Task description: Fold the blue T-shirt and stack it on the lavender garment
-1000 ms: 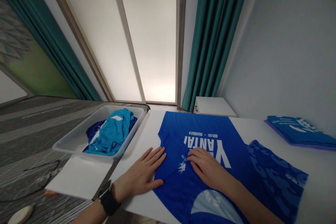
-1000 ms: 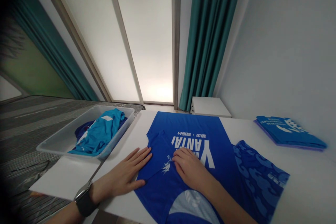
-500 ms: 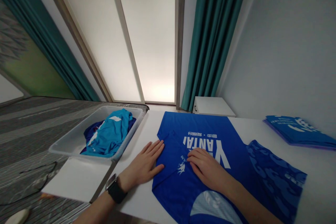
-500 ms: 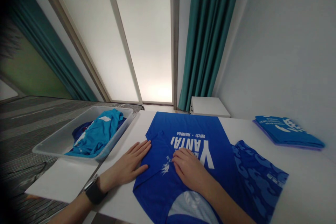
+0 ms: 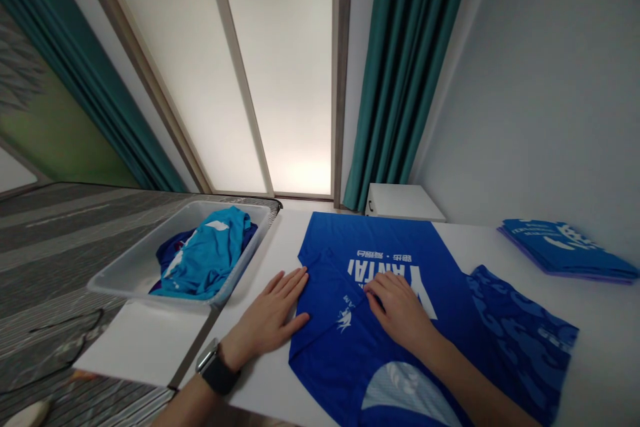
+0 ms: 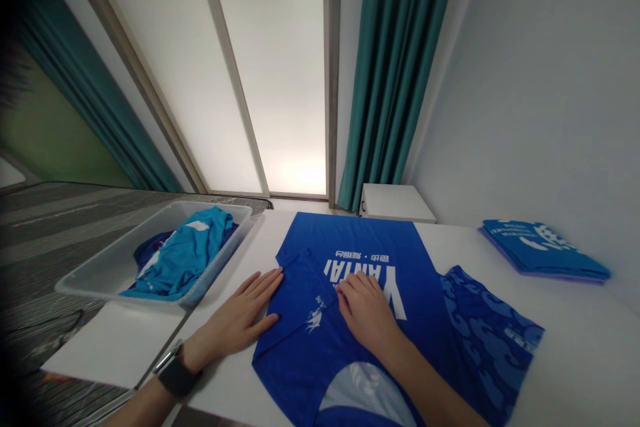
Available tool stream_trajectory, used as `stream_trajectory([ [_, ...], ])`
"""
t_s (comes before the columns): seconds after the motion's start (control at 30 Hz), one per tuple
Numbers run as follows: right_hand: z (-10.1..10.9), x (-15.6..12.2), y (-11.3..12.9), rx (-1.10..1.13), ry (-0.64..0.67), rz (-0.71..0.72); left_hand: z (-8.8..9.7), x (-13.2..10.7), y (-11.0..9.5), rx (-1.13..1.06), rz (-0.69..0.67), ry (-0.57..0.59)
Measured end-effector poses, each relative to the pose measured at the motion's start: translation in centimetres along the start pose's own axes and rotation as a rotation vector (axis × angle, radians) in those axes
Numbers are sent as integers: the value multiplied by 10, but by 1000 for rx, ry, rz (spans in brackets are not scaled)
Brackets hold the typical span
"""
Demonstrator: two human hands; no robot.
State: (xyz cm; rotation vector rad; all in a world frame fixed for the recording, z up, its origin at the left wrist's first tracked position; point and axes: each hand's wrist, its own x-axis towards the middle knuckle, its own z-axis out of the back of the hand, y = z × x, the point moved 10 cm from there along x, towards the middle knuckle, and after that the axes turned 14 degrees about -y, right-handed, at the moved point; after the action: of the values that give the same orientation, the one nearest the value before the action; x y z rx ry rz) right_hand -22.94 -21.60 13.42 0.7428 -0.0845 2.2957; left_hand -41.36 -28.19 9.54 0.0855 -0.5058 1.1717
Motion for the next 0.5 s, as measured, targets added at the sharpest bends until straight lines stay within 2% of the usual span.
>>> stream_trajectory([
  [0.2,-3,2,-5,-114,-26,-41,0,-2,9,-15,60,-56],
  [0.37,-4,2,-1,-127,-75,-43,-1,-2,8,-12,46,-54],
  [0.5,-10,1,3,-97,-56,-43,-1,-1,7,-15,50,-39],
])
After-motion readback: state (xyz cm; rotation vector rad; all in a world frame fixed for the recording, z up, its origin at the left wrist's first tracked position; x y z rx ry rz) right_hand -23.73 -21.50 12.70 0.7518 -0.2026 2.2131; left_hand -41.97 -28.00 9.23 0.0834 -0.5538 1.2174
